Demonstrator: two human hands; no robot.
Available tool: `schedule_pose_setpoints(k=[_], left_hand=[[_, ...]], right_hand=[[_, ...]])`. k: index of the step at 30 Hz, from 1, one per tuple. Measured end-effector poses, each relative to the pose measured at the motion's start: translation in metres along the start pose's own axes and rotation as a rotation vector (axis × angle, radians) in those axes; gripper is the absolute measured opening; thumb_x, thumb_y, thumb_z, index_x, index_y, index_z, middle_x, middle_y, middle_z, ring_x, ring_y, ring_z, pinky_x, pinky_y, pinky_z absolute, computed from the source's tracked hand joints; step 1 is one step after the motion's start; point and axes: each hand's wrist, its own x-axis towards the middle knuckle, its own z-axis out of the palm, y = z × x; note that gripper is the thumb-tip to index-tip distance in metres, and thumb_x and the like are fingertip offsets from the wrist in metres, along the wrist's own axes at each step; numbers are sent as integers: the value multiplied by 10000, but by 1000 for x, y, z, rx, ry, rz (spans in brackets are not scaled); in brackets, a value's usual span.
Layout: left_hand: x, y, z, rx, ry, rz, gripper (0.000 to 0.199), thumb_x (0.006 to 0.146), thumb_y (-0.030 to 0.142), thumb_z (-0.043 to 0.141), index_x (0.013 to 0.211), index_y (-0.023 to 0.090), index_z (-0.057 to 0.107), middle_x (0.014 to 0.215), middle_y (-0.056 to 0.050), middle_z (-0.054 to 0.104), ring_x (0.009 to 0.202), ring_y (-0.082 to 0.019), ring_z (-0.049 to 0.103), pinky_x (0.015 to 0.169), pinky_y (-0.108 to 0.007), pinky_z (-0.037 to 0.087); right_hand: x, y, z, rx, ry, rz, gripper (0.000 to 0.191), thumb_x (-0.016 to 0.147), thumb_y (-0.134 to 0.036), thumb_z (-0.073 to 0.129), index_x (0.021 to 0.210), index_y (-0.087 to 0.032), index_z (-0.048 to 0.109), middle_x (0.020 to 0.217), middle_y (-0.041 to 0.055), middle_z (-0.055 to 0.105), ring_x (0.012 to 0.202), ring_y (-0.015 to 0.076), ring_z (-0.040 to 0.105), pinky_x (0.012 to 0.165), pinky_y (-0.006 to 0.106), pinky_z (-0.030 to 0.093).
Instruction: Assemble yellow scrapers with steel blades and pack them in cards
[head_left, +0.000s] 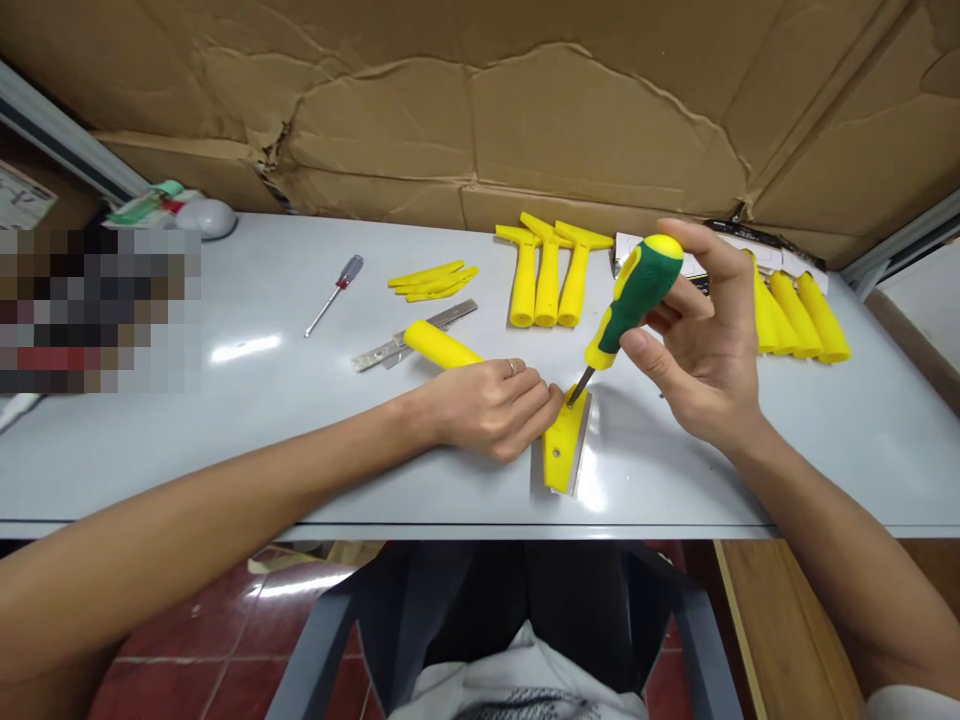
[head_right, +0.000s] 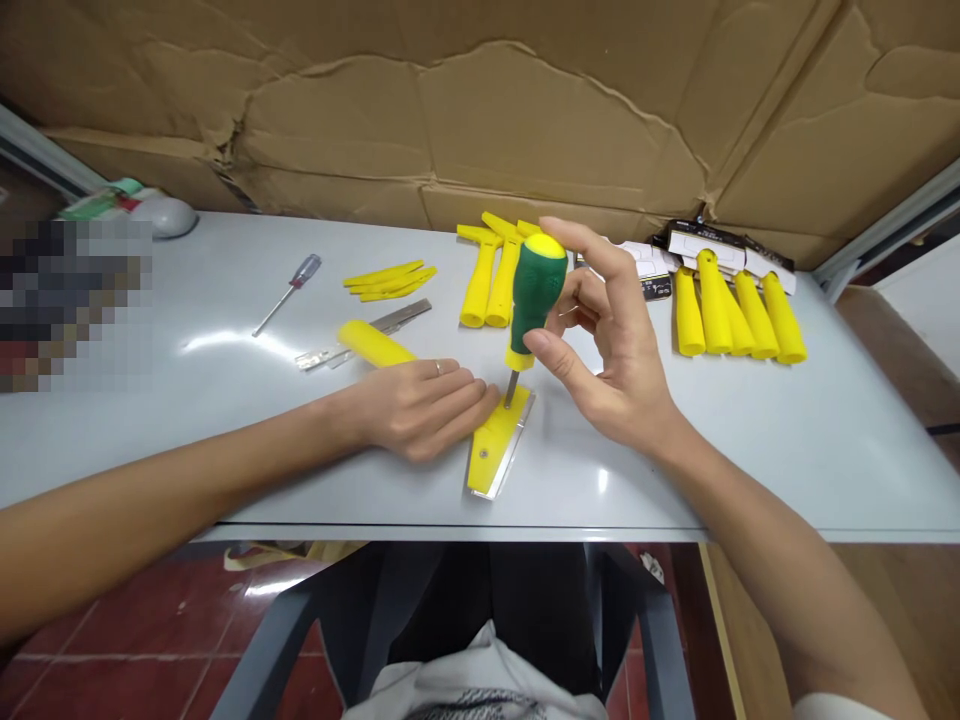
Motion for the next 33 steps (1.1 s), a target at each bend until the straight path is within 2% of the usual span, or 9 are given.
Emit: schedule_pose_setpoints(k=[4, 7, 10, 14, 17, 19, 25, 28, 33], left_hand=[[0, 1, 0, 7, -15, -4, 233, 1010, 59, 535, 876, 96, 721, 637, -2, 610, 554, -136, 581, 505, -271, 479], [-1, 1, 0, 10, -30, -4, 253, 1021, 69, 518, 857, 122, 704, 642, 1, 604, 562, -134, 578, 515, -267, 482], [-1, 1, 1, 19, -28, -5, 226, 1017, 68, 529, 889, 108, 711, 650, 1, 606, 565, -132, 571, 522, -268, 480], [-1, 2, 1, 8, -50, -4, 220, 1022, 83, 540, 876, 115, 701, 650, 4, 603, 559, -130, 562, 514, -270, 471], [-2, 2, 1, 6, -42, -4, 210, 1014, 84, 552, 866, 110, 699, 642, 6, 593, 552, -130, 561, 504, -273, 466], [-2, 1, 1, 6, -29, -10, 207, 1011, 78, 551, 868, 105, 699, 642, 6, 593, 554, -130, 567, 503, -272, 467], [-1, 1, 1, 16, -42, -8, 229, 1023, 72, 522, 883, 123, 695, 664, 1, 619, 571, -129, 576, 526, -265, 487], [0, 1, 1, 0, -47, -5, 204, 1008, 71, 539, 891, 101, 704, 653, -4, 615, 560, -132, 570, 507, -271, 473], [-1, 0, 0, 15, -26, -3, 236, 1027, 74, 505, 915, 117, 708, 666, -2, 620, 575, -129, 571, 526, -260, 488]], right_hand=[[1, 0, 5, 9, 87, -9, 651, 840, -455, 880, 1403, -455, 553, 1181, 12, 659, 992, 231, 723, 827, 452, 685], [1, -1, 6, -11, 130, -14, 626, 828, -418, 896, 1355, -448, 562, 1172, -2, 671, 921, 220, 735, 831, 472, 682], [0, 0, 3, -43, 121, -11, 540, 896, -454, 825, 1380, -446, 585, 1107, -3, 673, 881, 203, 706, 838, 453, 664], [0, -2, 0, -58, 91, 3, 486, 955, -493, 744, 1409, -438, 579, 1063, 3, 652, 974, 211, 689, 855, 419, 653], [1, -3, 1, 1, 106, 14, 510, 908, -492, 807, 1350, -415, 563, 1139, 5, 672, 1048, 222, 709, 868, 421, 656], [1, -3, 2, 37, 112, 31, 537, 876, -484, 847, 1308, -396, 540, 1146, -1, 689, 1023, 222, 729, 856, 425, 655], [1, -3, 4, -31, 165, -29, 519, 859, -506, 855, 1283, -433, 565, 957, -21, 644, 870, 222, 696, 762, 422, 623], [1, -6, 3, -39, 153, -38, 447, 910, -503, 796, 1304, -448, 593, 1002, 3, 648, 935, 248, 700, 791, 447, 625], [2, -7, 0, -2, 127, -6, 506, 851, -459, 870, 1274, -454, 593, 1155, 3, 664, 976, 239, 719, 824, 458, 648]])
